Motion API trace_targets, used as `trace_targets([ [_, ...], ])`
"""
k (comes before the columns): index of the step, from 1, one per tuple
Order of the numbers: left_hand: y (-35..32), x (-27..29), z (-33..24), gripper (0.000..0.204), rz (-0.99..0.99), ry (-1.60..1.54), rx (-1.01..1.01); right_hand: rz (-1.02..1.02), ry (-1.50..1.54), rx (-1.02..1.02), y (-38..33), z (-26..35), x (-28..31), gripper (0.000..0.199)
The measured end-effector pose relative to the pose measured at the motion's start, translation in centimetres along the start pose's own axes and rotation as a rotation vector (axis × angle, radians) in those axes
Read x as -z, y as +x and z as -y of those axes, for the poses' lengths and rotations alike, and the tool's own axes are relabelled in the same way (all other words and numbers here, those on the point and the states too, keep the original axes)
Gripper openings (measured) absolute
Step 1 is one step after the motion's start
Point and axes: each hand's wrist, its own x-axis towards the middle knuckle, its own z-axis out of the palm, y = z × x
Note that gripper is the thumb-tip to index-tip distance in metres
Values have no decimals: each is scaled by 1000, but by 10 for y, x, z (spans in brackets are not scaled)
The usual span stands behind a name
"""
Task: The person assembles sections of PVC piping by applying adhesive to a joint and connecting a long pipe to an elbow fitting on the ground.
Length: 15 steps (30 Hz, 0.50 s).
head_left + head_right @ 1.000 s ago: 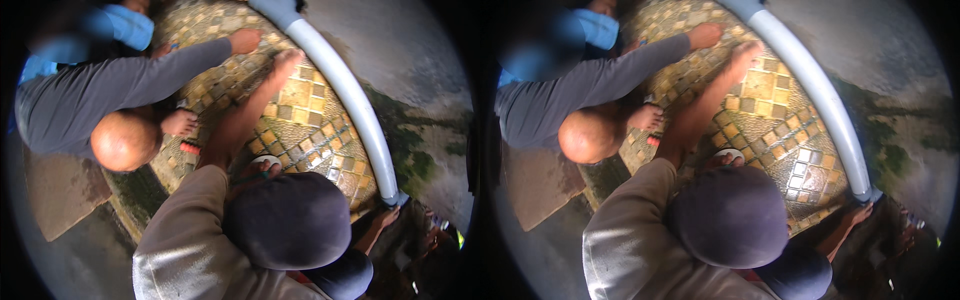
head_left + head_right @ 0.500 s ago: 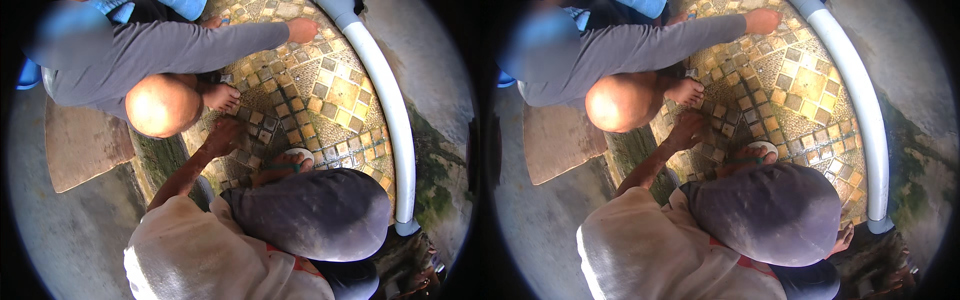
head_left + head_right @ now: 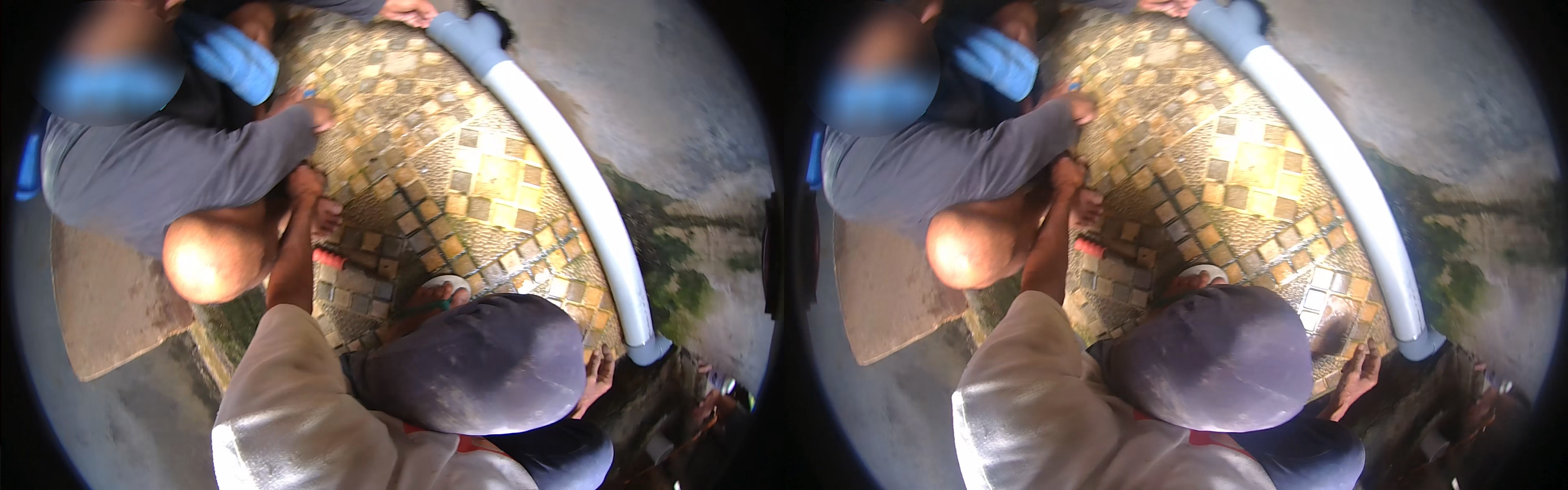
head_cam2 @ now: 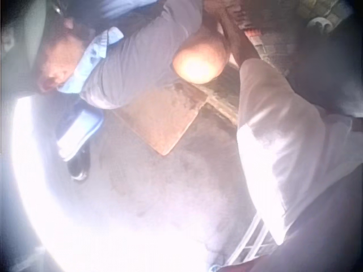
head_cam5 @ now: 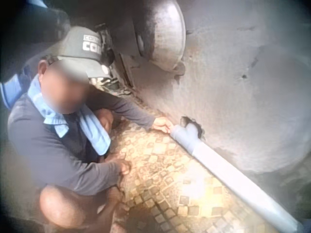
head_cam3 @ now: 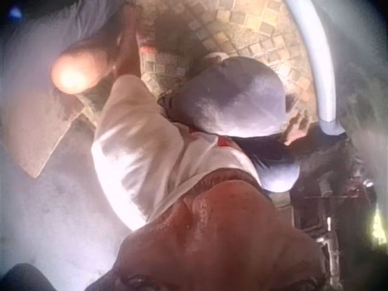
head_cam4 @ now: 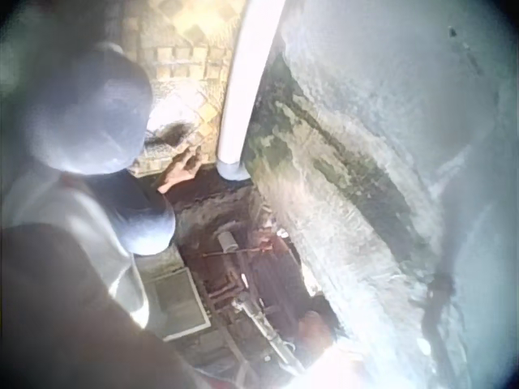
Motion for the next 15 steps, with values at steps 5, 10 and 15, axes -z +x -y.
trace_targets([
  [5,-24,-13,-40,34,-152,-63,-167,-3,-30,16,-4,1,-3,36],
  [10,-56,-33,-49,33,41,-844,-270,67,-19,-36,-3,6,-19,37],
  [15,-133,2,-145,41,-104,-183,-738,64,-72,-48,1,26,-33,39],
])
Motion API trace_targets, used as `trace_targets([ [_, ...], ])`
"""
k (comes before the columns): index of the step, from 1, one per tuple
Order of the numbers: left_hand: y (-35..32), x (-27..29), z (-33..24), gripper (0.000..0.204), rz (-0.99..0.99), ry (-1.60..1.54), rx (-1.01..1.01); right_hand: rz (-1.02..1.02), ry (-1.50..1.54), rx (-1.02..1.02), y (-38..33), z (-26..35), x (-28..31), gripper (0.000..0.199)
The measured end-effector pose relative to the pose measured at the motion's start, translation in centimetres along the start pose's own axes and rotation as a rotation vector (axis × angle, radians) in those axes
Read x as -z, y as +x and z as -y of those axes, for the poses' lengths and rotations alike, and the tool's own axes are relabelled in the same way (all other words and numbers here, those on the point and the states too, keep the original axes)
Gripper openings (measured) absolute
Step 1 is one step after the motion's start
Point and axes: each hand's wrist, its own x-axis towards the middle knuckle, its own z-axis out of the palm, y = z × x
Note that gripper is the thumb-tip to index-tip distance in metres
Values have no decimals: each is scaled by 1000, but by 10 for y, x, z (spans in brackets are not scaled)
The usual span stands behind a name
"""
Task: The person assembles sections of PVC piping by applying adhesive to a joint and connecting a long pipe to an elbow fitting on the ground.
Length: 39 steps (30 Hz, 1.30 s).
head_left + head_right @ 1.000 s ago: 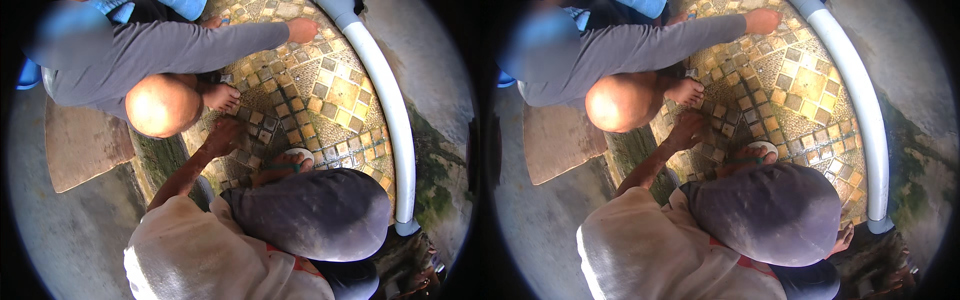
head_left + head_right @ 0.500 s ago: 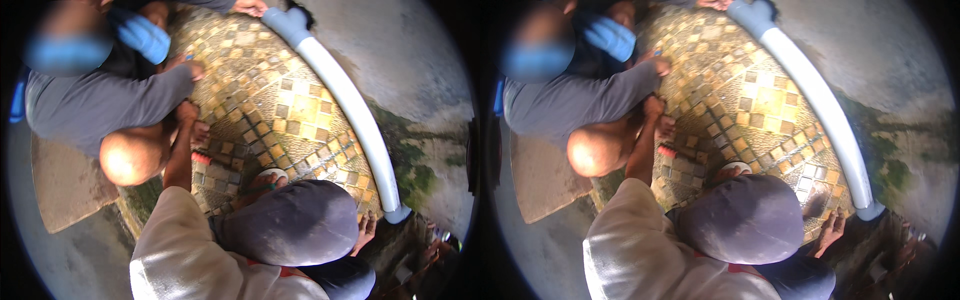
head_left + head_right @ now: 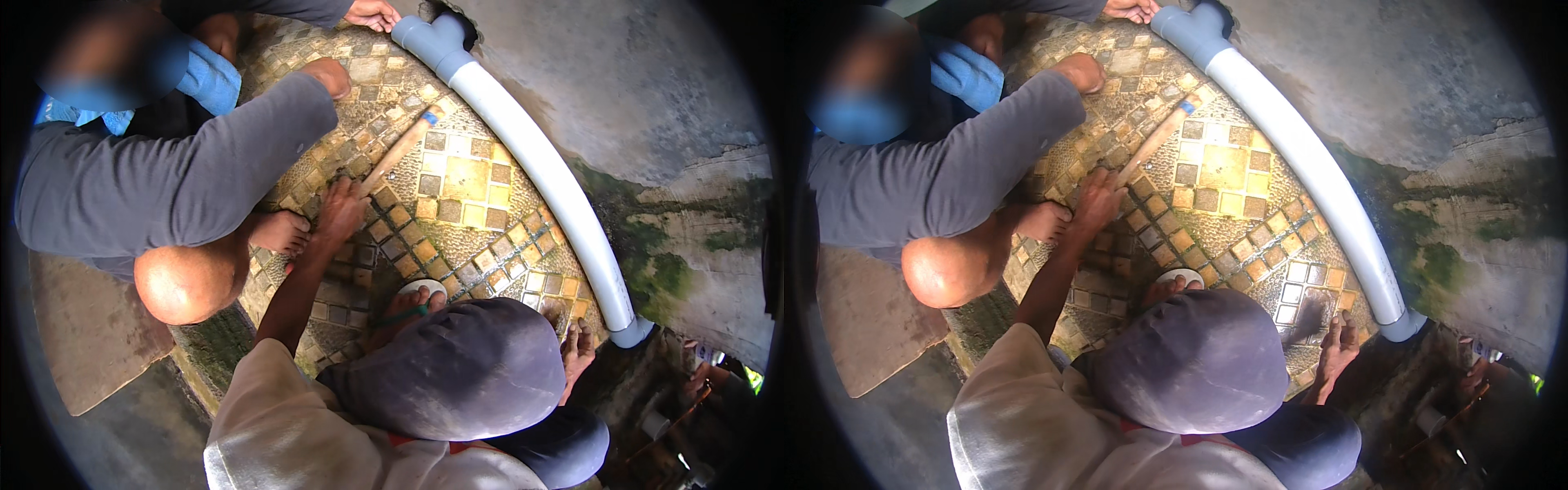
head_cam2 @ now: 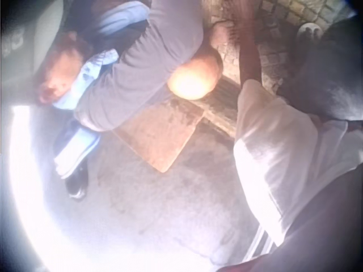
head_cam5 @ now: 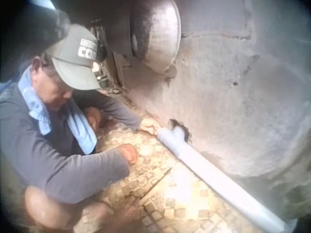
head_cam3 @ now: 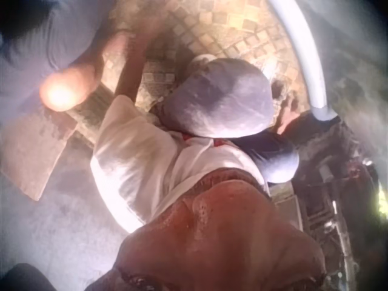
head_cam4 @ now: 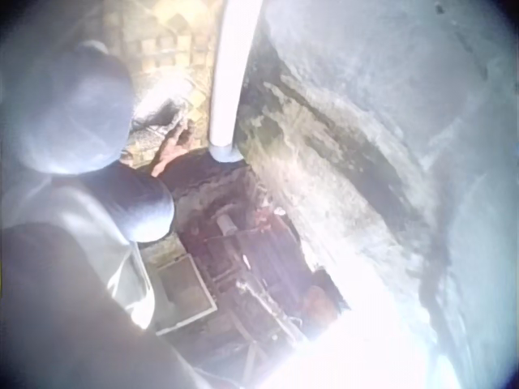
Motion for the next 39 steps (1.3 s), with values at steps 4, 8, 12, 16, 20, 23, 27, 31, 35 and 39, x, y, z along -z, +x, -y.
trace_targets([
  [4,23,-5,-31,48,104,-55,18,32,-38,101,-4,-5,12,37],
  [8,56,-7,-32,48,188,64,-17,-22,-36,64,-12,-14,20,37],
  [12,72,-11,-28,46,232,19,9,12,-23,83,-9,-14,19,39],
  [16,74,-17,-34,46,220,34,37,14,-193,265,15,-1,15,42],
  [20,81,-17,-30,45,188,-31,38,-4,-576,535,62,31,2,50],
  [23,86,-25,-21,44,107,15,-19,-55,-815,763,91,46,-13,66],
  [27,88,-30,-14,45,81,43,-9,1,-1015,857,110,71,-33,88],
  [31,85,-29,-11,46,81,-8,-17,43,-1053,828,123,75,-34,101],
  [35,81,-10,-18,54,141,-92,84,42,-1053,811,129,69,-26,102],
  [39,77,-18,-13,61,80,-131,101,48,-1034,784,130,64,-22,102],
])
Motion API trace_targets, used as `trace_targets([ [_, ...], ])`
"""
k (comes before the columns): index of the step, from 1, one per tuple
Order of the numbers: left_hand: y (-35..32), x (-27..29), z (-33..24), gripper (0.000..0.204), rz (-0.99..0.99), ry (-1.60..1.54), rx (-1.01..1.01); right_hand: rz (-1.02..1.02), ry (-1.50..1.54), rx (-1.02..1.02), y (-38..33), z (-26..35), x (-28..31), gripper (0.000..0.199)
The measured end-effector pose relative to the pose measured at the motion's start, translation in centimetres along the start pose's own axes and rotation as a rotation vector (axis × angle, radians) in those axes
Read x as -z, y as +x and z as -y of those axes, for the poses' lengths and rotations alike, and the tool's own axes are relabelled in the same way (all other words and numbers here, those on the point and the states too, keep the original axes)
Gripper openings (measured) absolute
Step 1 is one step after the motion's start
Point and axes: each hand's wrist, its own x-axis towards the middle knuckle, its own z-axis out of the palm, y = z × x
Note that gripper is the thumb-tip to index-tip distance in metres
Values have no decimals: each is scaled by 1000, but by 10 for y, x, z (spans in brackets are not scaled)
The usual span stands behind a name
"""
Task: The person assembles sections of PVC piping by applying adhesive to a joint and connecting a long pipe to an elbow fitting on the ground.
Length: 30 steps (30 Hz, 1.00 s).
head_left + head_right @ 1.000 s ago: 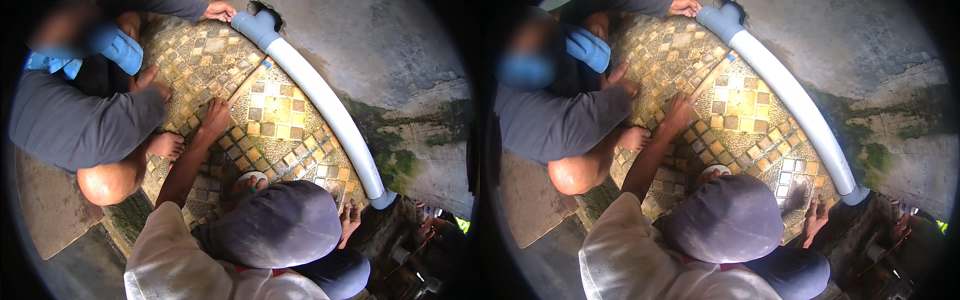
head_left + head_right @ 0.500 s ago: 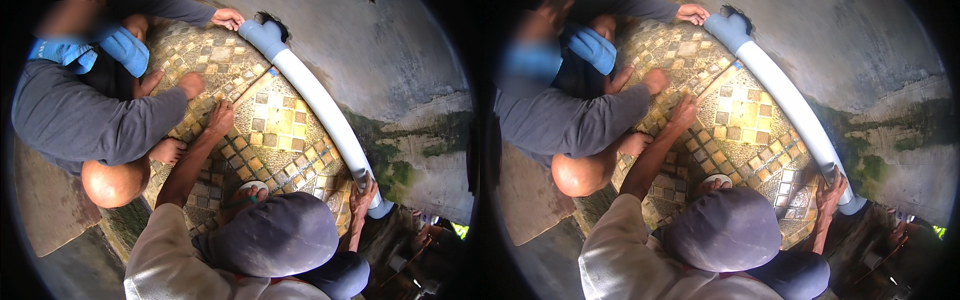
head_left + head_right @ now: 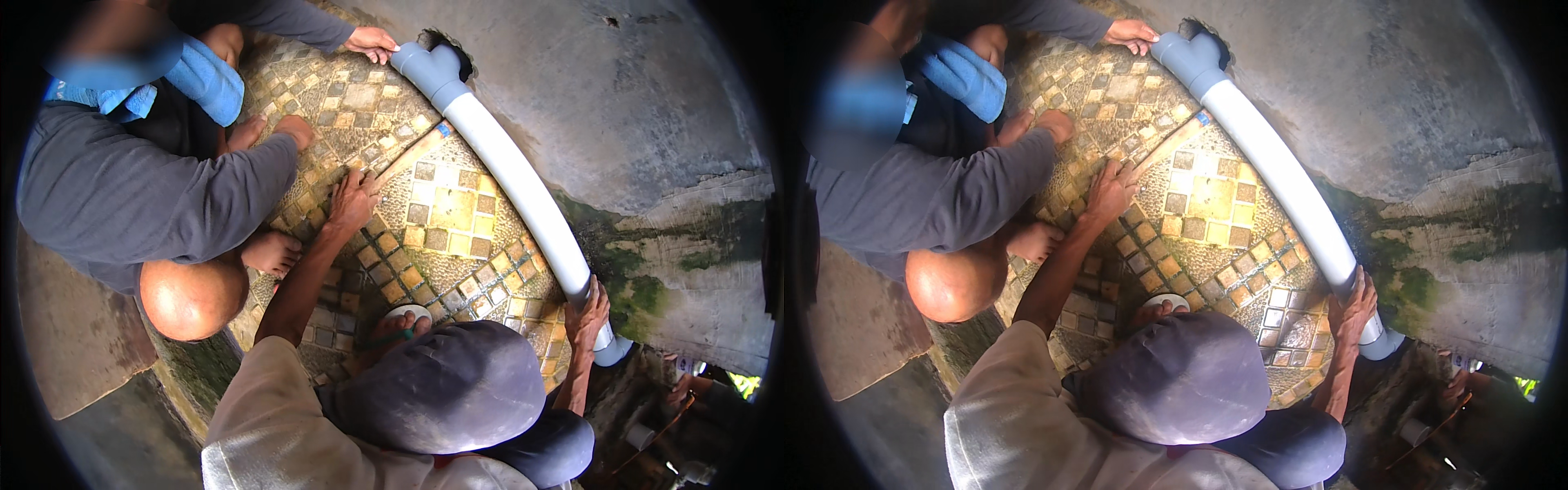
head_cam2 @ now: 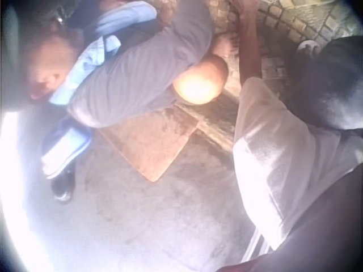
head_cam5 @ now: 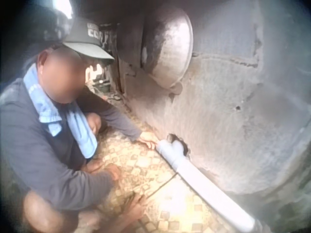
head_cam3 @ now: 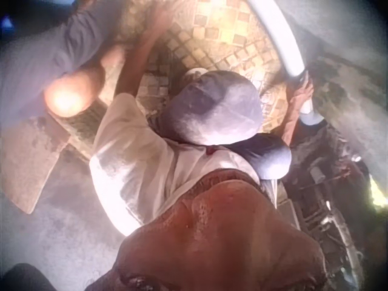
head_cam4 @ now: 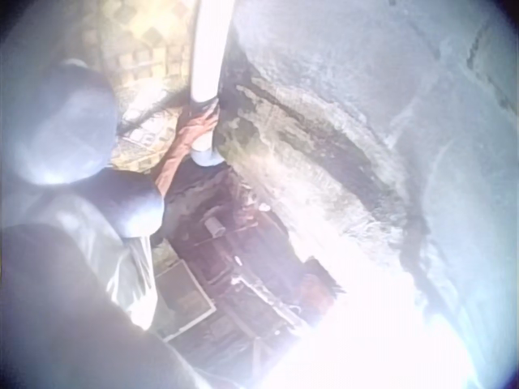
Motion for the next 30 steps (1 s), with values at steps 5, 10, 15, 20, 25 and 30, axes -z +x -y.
trace_targets([
  [5,-5,-10,2,58,-102,-16,-27,1,-5,-12,-1,6,1,101],
  [10,3,-23,16,54,-146,-9,-70,-44,10,5,-8,3,0,100],
  [15,3,-17,-5,55,-207,-26,-73,-127,47,-2,-27,15,16,90],
  [20,-27,-2,-34,57,-322,-65,-150,-157,180,-87,-88,43,34,68],
  [25,-2,-20,-26,57,-236,35,-100,36,542,-713,-179,33,6,25],
  [30,27,-24,-22,30,-238,94,-51,-102,665,-642,-242,-4,-15,29],
])
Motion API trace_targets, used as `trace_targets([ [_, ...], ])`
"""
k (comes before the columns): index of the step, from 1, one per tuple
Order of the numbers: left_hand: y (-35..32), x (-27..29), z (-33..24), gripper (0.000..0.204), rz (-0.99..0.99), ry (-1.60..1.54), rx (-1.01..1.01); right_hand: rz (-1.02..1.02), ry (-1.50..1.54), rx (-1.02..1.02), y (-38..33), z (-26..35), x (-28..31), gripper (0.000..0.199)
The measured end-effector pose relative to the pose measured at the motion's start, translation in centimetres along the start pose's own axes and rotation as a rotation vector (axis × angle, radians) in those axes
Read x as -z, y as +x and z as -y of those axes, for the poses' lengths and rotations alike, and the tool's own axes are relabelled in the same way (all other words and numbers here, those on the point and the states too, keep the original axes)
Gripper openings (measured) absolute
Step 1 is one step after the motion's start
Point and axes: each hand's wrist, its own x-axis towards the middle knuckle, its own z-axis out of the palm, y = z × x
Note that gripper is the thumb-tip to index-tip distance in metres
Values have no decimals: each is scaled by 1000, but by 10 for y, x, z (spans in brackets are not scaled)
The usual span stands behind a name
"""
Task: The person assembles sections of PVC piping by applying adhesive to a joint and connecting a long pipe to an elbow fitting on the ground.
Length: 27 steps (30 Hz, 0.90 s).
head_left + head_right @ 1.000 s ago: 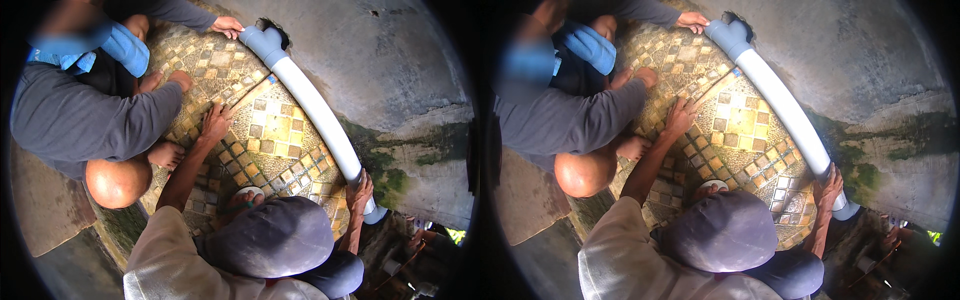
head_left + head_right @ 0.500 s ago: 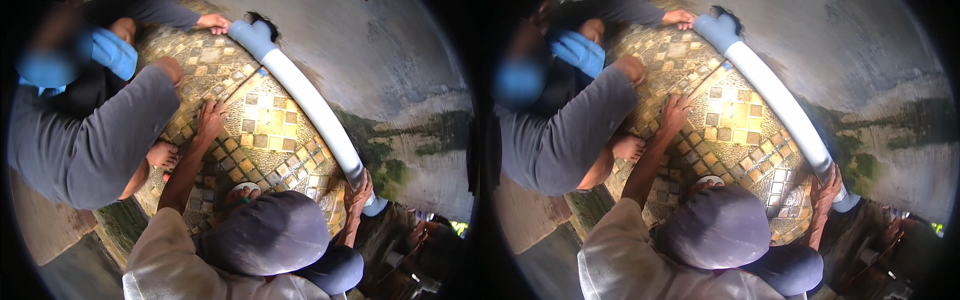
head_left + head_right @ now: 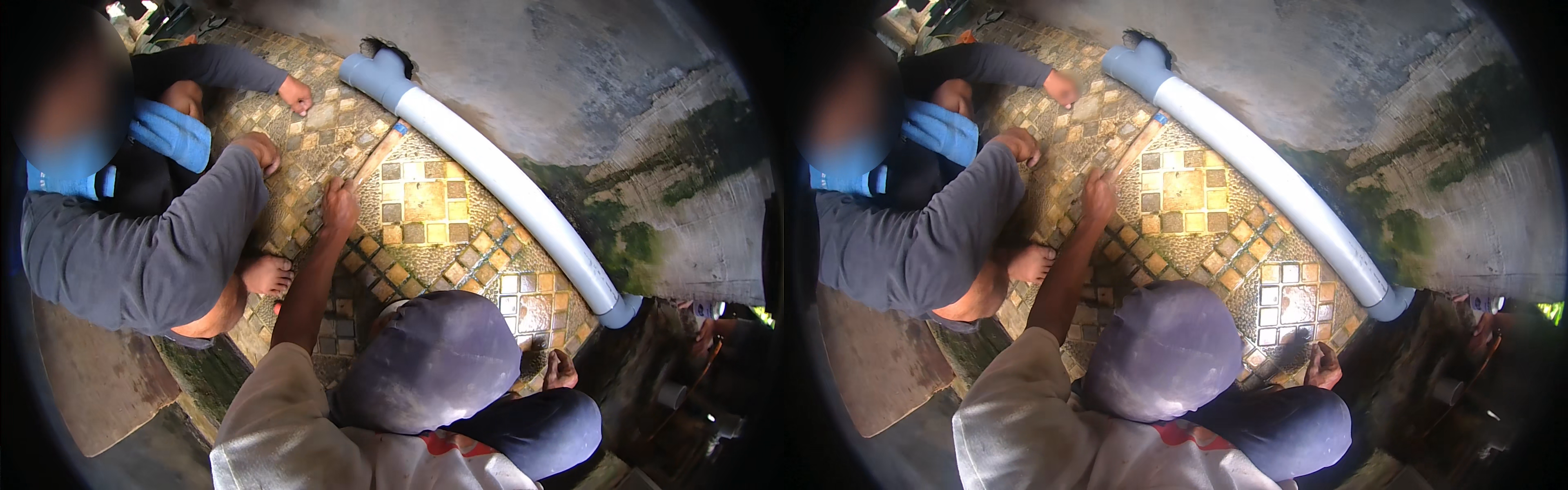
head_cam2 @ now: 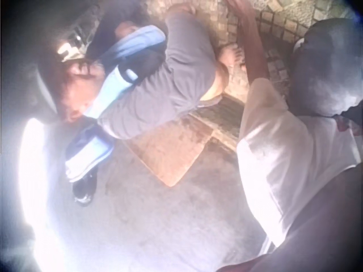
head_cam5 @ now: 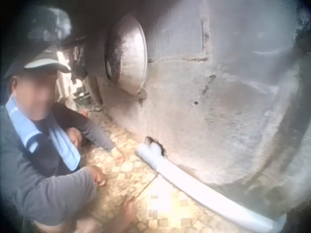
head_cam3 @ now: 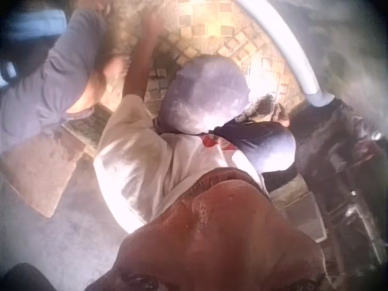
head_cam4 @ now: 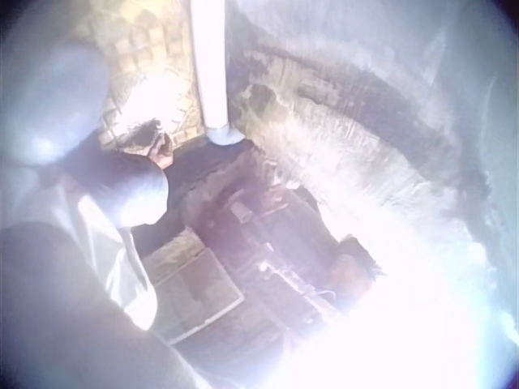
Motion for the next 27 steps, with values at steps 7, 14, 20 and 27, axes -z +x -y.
trace_targets([
  [7,13,17,2,20,141,41,69,36,498,-66,31,61,1,40],
  [14,-7,132,-129,56,577,-814,-241,439,1039,631,-3,230,96,65],
  [20,-31,295,-228,70,1246,-1206,-687,650,802,561,1,227,103,69],
  [27,-77,344,-269,67,642,-430,-967,367,954,642,-17,209,67,75],
])
